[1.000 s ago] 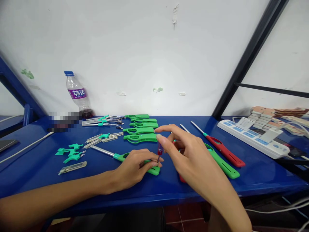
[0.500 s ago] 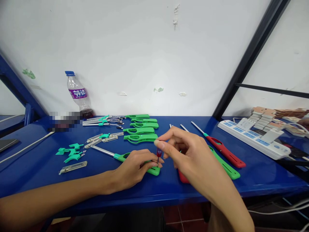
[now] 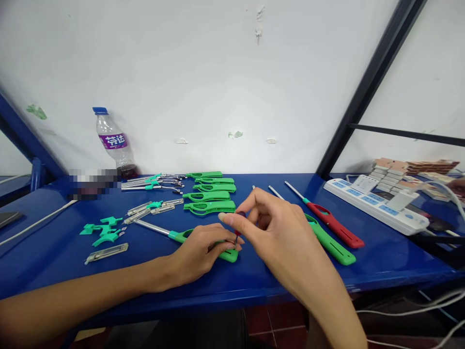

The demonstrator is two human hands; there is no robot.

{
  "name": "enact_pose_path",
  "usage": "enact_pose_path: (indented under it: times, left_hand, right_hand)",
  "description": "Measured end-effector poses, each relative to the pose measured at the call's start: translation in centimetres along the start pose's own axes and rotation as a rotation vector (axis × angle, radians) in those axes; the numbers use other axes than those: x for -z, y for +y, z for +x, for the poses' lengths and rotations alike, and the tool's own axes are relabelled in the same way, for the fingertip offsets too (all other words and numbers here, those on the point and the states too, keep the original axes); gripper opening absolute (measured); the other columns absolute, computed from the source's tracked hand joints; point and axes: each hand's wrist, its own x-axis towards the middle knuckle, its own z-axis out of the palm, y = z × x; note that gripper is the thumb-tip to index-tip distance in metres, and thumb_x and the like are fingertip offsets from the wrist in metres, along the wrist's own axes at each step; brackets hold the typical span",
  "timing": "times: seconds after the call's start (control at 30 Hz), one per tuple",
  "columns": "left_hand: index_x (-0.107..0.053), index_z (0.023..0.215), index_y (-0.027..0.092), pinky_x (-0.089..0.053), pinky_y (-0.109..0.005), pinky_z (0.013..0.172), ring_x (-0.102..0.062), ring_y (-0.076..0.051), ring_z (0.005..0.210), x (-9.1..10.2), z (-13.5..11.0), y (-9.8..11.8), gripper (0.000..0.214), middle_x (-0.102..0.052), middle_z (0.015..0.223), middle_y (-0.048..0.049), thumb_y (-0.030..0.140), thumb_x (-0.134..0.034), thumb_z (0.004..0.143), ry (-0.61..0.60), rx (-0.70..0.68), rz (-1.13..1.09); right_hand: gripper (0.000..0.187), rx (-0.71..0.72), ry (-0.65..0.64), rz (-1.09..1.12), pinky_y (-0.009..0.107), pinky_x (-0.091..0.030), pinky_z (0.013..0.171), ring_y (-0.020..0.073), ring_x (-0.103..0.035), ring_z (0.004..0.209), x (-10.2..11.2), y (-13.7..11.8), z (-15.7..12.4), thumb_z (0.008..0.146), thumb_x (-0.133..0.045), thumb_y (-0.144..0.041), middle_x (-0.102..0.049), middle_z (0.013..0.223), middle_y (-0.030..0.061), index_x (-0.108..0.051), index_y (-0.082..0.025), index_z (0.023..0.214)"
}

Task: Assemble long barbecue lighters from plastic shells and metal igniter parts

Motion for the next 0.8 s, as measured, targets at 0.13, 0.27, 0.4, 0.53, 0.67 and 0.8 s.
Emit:
enact_pose_path:
  times: [0.13, 0.27, 0.4, 0.53, 0.67, 0.8]
  left_hand:
    - [-0.077, 0.106, 0.02, -0.054, -0.026, 0.089, -0.074, -0.018, 0.098, -0.02, 0.0, 0.0, 0.022, -0.082, 0.103, -0.002, 0.015, -0.056, 0.104, 0.006, 0.0, -0.001]
    - [-0.077, 0.108, 0.021, -0.054, -0.028, 0.093, -0.074, -0.018, 0.101, -0.07, -0.09, -0.13, 0.023, -0.082, 0.103, -0.0022, 0.016, -0.055, 0.104, 0.002, -0.006, 0.009]
    - [-0.077, 0.109, 0.021, -0.054, -0.027, 0.093, -0.074, -0.018, 0.102, -0.05, -0.06, -0.06, 0.023, -0.082, 0.108, -0.0021, 0.018, -0.054, 0.105, 0.003, -0.002, 0.008]
    - [-0.077, 0.109, 0.021, -0.053, -0.028, 0.092, -0.073, -0.019, 0.1, -0.01, -0.03, 0.01, 0.023, -0.082, 0.105, -0.0018, 0.017, -0.055, 0.105, -0.004, 0.01, 0.023]
    - [-0.077, 0.113, 0.022, -0.053, -0.028, 0.091, -0.073, -0.019, 0.099, -0.08, -0.07, -0.08, 0.023, -0.083, 0.106, -0.0011, 0.019, -0.056, 0.105, -0.008, 0.015, 0.026]
    - [-0.077, 0.11, 0.021, -0.053, -0.027, 0.09, -0.073, -0.018, 0.099, -0.05, -0.03, -0.05, 0.022, -0.083, 0.108, -0.0011, 0.019, -0.057, 0.105, -0.007, 0.022, 0.023]
  right_hand:
    - [0.032, 0.018, -0.084, 0.036, 0.024, -0.045, 0.048, 0.0127, -0.059, 0.051, 0.04, -0.35, -0.13, 0.098, -0.065, -0.057, -0.067, 0.066, -0.0037, -0.071, -0.026, 0.106]
    - [0.037, -0.024, -0.146, 0.086, 0.025, -0.043, 0.043, 0.0119, -0.053, 0.043, 0.41, -0.04, -0.3, 0.098, -0.063, -0.06, -0.07, 0.067, -0.0015, -0.073, -0.024, 0.103]
    - [0.039, -0.033, 0.021, -0.048, 0.024, -0.037, 0.042, 0.0122, -0.05, 0.044, 0.23, 0.19, -0.14, 0.087, -0.076, -0.061, -0.058, 0.051, -0.0053, -0.067, -0.023, 0.085]
    - [0.04, -0.026, -0.078, 0.044, 0.025, -0.042, 0.043, 0.0127, -0.054, 0.043, 0.2, -0.09, -0.22, 0.098, -0.061, -0.062, -0.067, 0.06, -0.0044, -0.068, -0.026, 0.116]
    - [0.04, -0.061, -0.084, 0.077, 0.023, -0.036, 0.039, 0.0114, -0.048, 0.037, 0.23, -0.08, -0.26, 0.098, -0.06, -0.063, -0.055, 0.047, -0.0064, -0.071, -0.024, 0.096]
    - [0.041, -0.046, 0.045, -0.018, 0.023, -0.035, 0.04, 0.0107, -0.047, 0.04, 0.08, -0.04, -0.05, 0.088, -0.075, -0.063, -0.054, 0.047, -0.0066, -0.067, -0.023, 0.081]
